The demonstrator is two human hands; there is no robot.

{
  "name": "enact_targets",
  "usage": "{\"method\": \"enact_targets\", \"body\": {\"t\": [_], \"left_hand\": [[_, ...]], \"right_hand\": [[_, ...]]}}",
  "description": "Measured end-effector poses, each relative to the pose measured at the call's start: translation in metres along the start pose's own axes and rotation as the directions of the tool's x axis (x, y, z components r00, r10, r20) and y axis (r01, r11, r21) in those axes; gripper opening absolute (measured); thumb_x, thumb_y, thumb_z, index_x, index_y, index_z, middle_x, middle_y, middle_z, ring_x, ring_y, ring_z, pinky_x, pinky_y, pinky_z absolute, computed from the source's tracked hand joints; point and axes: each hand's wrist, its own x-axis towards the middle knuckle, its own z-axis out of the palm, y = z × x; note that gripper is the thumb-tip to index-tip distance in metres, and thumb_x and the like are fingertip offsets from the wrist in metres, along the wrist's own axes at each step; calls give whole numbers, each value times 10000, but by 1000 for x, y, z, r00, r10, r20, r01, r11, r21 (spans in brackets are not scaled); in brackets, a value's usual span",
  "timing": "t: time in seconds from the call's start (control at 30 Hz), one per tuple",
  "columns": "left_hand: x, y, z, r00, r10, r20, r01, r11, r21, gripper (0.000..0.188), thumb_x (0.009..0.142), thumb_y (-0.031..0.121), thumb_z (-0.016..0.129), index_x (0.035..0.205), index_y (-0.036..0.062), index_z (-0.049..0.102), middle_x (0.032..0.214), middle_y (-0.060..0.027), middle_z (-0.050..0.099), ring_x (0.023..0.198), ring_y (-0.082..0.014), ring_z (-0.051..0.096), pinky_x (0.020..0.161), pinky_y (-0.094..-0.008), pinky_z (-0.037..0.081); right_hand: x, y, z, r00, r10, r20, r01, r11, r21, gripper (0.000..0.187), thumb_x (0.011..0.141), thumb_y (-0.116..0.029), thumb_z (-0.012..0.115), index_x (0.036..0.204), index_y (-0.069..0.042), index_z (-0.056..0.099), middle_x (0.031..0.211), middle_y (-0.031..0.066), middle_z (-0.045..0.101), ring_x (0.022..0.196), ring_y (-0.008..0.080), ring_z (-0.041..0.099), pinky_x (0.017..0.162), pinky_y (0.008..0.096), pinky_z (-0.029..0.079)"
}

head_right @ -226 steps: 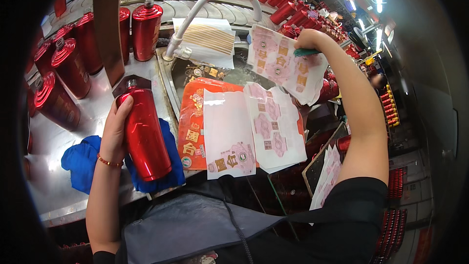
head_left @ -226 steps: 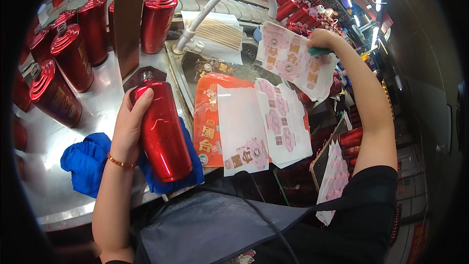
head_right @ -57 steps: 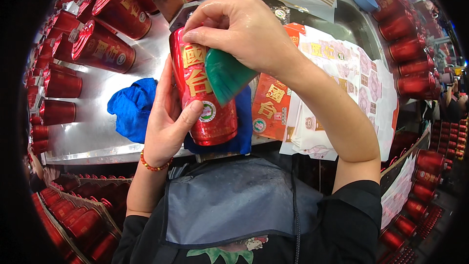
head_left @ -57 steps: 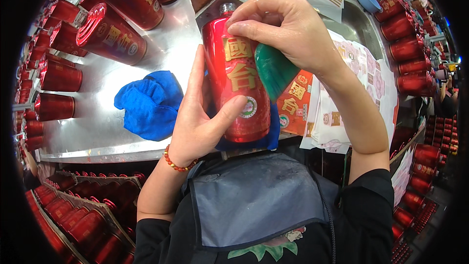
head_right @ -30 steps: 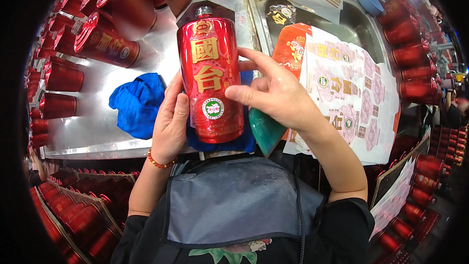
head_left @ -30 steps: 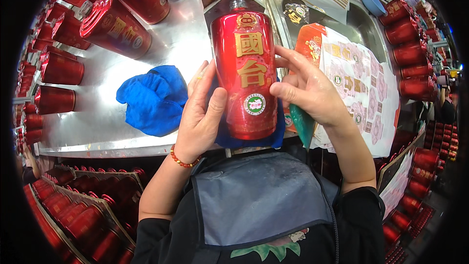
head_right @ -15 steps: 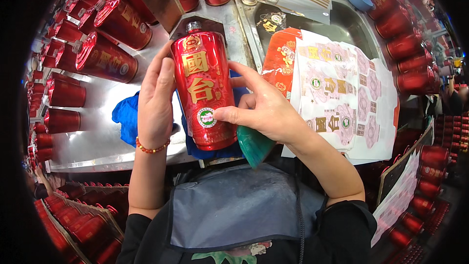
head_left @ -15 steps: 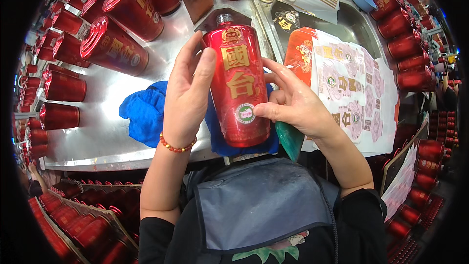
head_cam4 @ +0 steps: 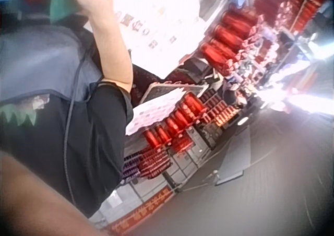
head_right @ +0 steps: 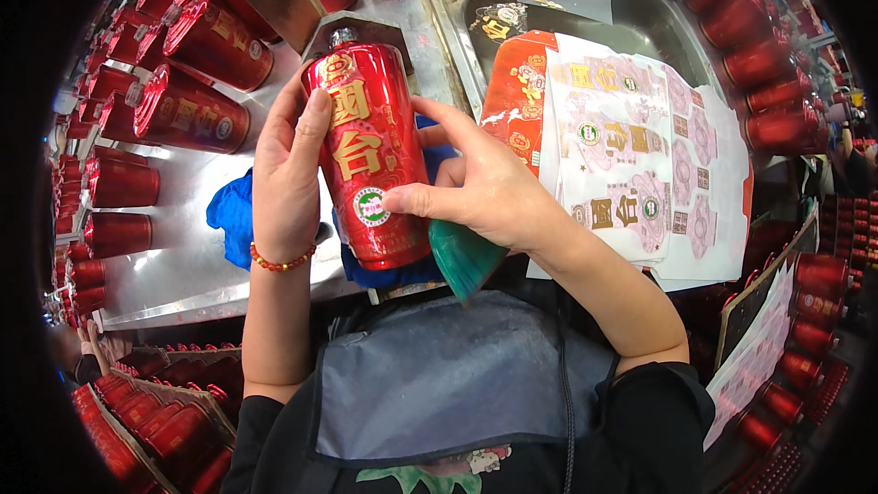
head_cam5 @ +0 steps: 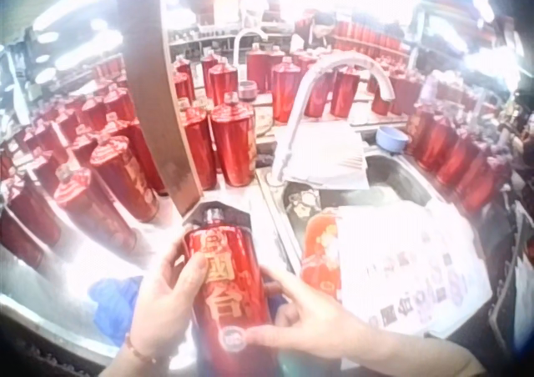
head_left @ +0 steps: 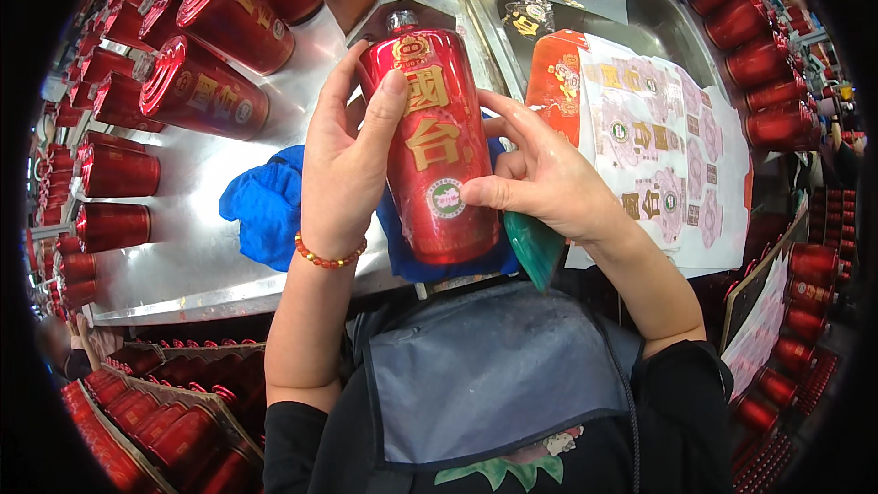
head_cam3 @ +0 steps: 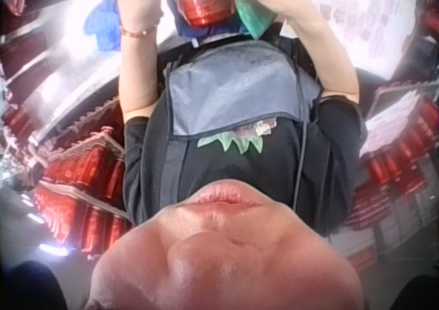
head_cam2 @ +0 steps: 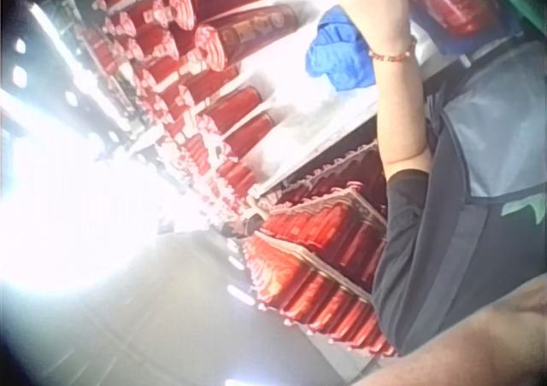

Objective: The person wipes a red cylindrical container with a green sponge and a blue cloth, then applies a sticker to the container. The person repeats the wiping process on the same container multiple times.

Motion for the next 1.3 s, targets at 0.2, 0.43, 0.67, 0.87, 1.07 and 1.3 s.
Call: {"method": "enact_targets", "body": {"t": [0.2,0.43,0.67,0.87,1.07,1.3], "left_hand": [[-9,-7,-11,996,-4,86,5,1000,-13,578,1076,229,539,1534,-54,329,1442,-137,530,1285,-175,536,1095,-316,426],[-58,-45,-43,991,-32,127,3,975,222,671,1050,304,577,1565,-30,306,1599,-182,336,1490,-263,322,1216,-398,256],[-61,-56,-44,992,-25,125,13,995,101,680,1044,322,582,1564,-22,309,1582,-156,370,1466,-254,359,1197,-394,293],[-63,-54,-39,993,-5,118,6,1000,-13,641,1075,310,518,1564,-35,290,1560,-139,423,1417,-228,437,1162,-384,368],[-37,-22,-29,996,-10,88,10,1000,-3,655,1072,311,538,1562,-51,295,1561,-158,423,1427,-230,424,1176,-373,337],[-11,8,-2,996,-35,80,34,999,5,588,1017,175,639,1498,-42,379,1379,-140,573,1245,-185,576,1057,-337,465]], "right_hand": [[-4,0,-3,999,28,33,-32,992,122,922,864,-185,826,1572,16,271,1366,153,505,816,63,586,699,204,506],[-8,6,-12,996,62,61,-67,995,80,830,880,-161,800,1543,26,337,1391,148,513,751,57,563,655,201,488],[-9,10,-10,997,44,68,-50,994,94,778,872,-51,783,1522,38,364,1409,127,501,773,36,555,682,194,480],[-7,14,-12,996,26,88,-34,995,96,786,875,-95,797,1518,41,365,1403,124,505,831,41,579,722,192,495],[-7,8,-9,996,63,65,-74,982,175,823,858,-101,813,1529,27,353,1398,133,503,799,45,578,687,198,502],[-7,12,-7,997,34,66,-42,993,115,837,847,-112,826,1526,28,357,1359,139,523,789,45,595,697,198,505]]}}
